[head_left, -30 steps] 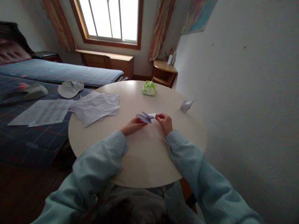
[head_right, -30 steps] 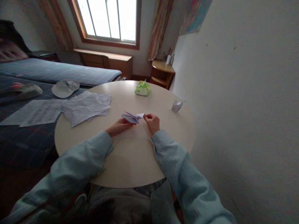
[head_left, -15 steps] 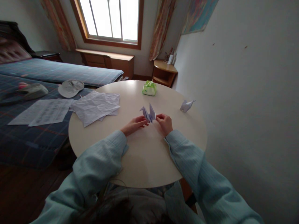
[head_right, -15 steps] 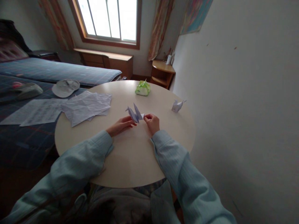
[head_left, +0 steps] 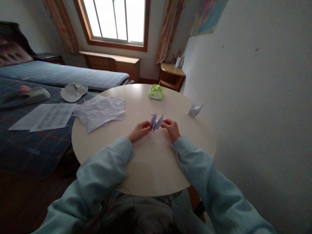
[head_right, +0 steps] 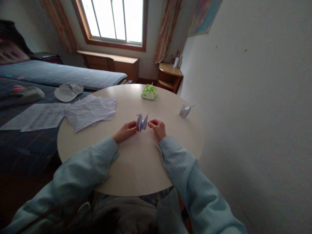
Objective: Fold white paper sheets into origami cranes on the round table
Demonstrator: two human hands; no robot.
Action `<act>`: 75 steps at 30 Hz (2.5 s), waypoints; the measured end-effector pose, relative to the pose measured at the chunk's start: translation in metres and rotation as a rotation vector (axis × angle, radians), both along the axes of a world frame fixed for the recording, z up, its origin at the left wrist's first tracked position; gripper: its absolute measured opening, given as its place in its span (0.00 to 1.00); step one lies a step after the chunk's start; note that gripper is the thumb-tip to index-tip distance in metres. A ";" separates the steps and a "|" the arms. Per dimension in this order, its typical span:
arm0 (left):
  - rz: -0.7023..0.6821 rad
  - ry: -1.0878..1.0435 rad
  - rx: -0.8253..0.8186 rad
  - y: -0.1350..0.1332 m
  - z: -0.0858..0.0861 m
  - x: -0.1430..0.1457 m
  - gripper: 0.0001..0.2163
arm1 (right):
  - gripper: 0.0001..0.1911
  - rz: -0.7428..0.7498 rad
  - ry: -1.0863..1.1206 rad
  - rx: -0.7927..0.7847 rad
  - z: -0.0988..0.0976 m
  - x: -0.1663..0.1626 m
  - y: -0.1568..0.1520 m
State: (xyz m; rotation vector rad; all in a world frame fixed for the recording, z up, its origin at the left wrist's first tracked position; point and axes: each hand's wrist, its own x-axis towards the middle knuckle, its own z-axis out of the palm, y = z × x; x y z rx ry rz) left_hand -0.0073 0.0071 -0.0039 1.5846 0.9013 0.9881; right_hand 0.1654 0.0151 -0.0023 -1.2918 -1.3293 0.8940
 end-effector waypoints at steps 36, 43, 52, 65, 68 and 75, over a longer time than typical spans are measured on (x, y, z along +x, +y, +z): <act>0.226 0.145 0.163 0.007 -0.005 -0.002 0.11 | 0.11 0.102 0.283 -0.218 0.007 -0.003 -0.004; 0.343 0.159 0.142 0.007 -0.004 -0.005 0.08 | 0.13 0.013 0.241 -0.030 0.010 -0.001 -0.004; 0.444 0.360 0.346 0.003 -0.004 -0.004 0.04 | 0.15 0.109 0.187 0.046 0.019 -0.008 -0.014; 0.412 0.546 0.481 -0.009 0.005 -0.002 0.06 | 0.17 0.137 0.162 0.049 0.013 -0.007 -0.010; 0.391 0.548 0.492 -0.009 0.005 -0.002 0.06 | 0.16 0.139 0.148 0.052 0.012 -0.007 -0.010; 0.336 0.487 0.455 -0.005 0.000 -0.002 0.06 | 0.12 0.161 0.142 0.089 0.012 -0.006 -0.010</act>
